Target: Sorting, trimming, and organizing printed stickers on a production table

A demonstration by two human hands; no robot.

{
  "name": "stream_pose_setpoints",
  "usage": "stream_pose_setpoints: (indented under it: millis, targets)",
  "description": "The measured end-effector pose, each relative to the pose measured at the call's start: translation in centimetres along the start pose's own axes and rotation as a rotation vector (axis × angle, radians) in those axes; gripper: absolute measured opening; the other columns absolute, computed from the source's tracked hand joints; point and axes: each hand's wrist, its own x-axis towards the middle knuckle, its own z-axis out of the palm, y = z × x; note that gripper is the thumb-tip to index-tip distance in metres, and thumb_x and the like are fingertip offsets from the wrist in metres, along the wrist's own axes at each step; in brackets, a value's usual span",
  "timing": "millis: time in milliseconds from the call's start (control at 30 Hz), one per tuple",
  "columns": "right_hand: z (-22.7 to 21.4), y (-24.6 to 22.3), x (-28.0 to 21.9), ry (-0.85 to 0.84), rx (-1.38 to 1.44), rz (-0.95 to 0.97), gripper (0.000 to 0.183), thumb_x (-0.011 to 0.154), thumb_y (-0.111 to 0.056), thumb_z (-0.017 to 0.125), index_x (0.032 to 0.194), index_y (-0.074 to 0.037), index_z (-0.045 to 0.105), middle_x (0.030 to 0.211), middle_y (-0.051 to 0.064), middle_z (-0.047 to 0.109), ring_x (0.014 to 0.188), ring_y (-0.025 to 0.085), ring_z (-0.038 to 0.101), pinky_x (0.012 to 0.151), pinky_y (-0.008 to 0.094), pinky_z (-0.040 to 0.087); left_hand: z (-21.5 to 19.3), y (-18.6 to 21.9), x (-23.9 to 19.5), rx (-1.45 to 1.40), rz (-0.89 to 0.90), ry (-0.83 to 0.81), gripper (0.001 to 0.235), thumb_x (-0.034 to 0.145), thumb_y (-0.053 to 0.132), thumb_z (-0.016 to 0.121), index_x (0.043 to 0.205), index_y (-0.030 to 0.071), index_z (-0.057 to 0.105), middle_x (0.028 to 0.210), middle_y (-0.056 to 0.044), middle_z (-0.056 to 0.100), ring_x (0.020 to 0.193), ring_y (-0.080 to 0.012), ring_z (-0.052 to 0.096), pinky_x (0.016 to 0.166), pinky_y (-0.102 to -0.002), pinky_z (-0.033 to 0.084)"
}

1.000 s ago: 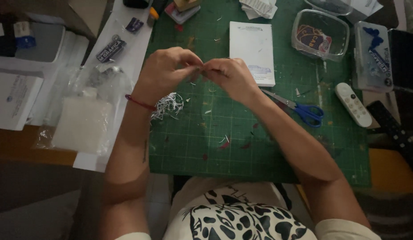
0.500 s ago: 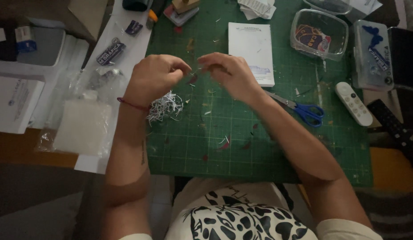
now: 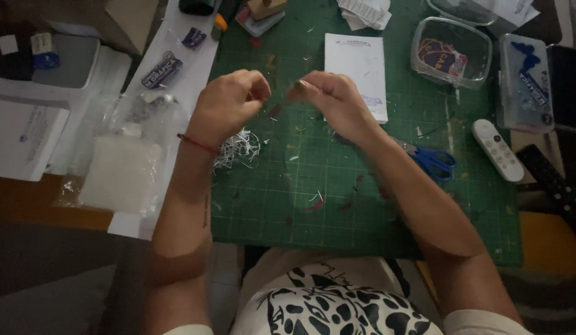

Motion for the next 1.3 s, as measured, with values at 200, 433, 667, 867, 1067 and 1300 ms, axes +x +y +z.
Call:
stream_pose_setpoints:
  millis: [200, 433, 667, 867, 1067, 1300]
  targets:
    - [-0.4, -0.4, -0.2, -0.002, 0.007, -0.065, 0.024, 0.112, -0.005, 0.060, 0.134, -0.002, 0.071, 0.102, 0.010, 0.076, 0.101, 0.021, 0.074, 0.098, 0.041, 0.059, 0.1, 0.6, -0.2, 0.003, 0.036, 0.014, 0.024, 0.110, 0.035, 0.061, 0.115, 0.020, 0.079, 0.107, -0.010, 0.077, 0.109, -0.0397, 0.071, 0.094, -0.061, 0.056]
    - [-0.7, 0.3, 0.0, -0.023, -0.104, -0.061, 0.024, 0.118, -0.018, 0.059, 0.114, -0.004, 0.079, 0.090, 0.012, 0.078, 0.087, 0.025, 0.076, 0.090, 0.041, 0.058, 0.5, 1.3, 0.1, -0.021, 0.066, -0.007, 0.016, 0.106, 0.017, 0.065, 0.109, 0.017, 0.081, 0.096, -0.011, 0.080, 0.098, -0.0370, 0.077, 0.086, -0.052, 0.060]
    - [-0.7, 0.3, 0.0, 0.001, -0.141, -0.044, 0.020, 0.115, -0.017, 0.065, 0.121, -0.002, 0.076, 0.091, 0.013, 0.077, 0.090, 0.024, 0.074, 0.090, 0.041, 0.057, 1.4, 0.9, 0.3, 0.033, 0.013, 0.030, 0.034, 0.108, 0.043, 0.056, 0.104, 0.022, 0.082, 0.092, -0.011, 0.081, 0.095, -0.0424, 0.076, 0.080, -0.061, 0.060]
    - [-0.6, 0.5, -0.1, 0.030, -0.214, -0.054, 0.017, 0.115, -0.013, 0.063, 0.114, -0.004, 0.078, 0.089, 0.010, 0.076, 0.087, 0.022, 0.074, 0.078, 0.039, 0.059, 0.4, 2.1, -0.1, 0.112, 0.083, -0.001, 0.029, 0.104, 0.011, 0.058, 0.098, 0.024, 0.083, 0.103, -0.008, 0.079, 0.103, -0.0382, 0.074, 0.090, -0.053, 0.059]
    - [-0.9, 0.3, -0.2, 0.034, -0.176, -0.032, 0.018, 0.113, -0.011, 0.065, 0.125, -0.003, 0.076, 0.095, 0.013, 0.078, 0.090, 0.026, 0.077, 0.078, 0.038, 0.062, -0.4, 2.6, -1.1, 0.063, 0.043, 0.057, 0.025, 0.110, 0.025, 0.063, 0.096, 0.021, 0.083, 0.090, -0.005, 0.081, 0.095, -0.0327, 0.077, 0.085, -0.052, 0.061]
    - [2.3, 2.4, 0.2, -0.014, -0.307, 0.242, 0.051, 0.114, -0.031, 0.049, 0.160, -0.011, 0.043, 0.161, 0.021, 0.056, 0.058, 0.011, 0.054, 0.052, 0.028, 0.051, -0.4, 1.1, -0.4, 0.116, 0.239, 0.483, 0.019, 0.111, 0.015, 0.068, 0.121, 0.006, 0.081, 0.115, -0.012, 0.083, 0.097, -0.0247, 0.076, 0.084, -0.040, 0.061]
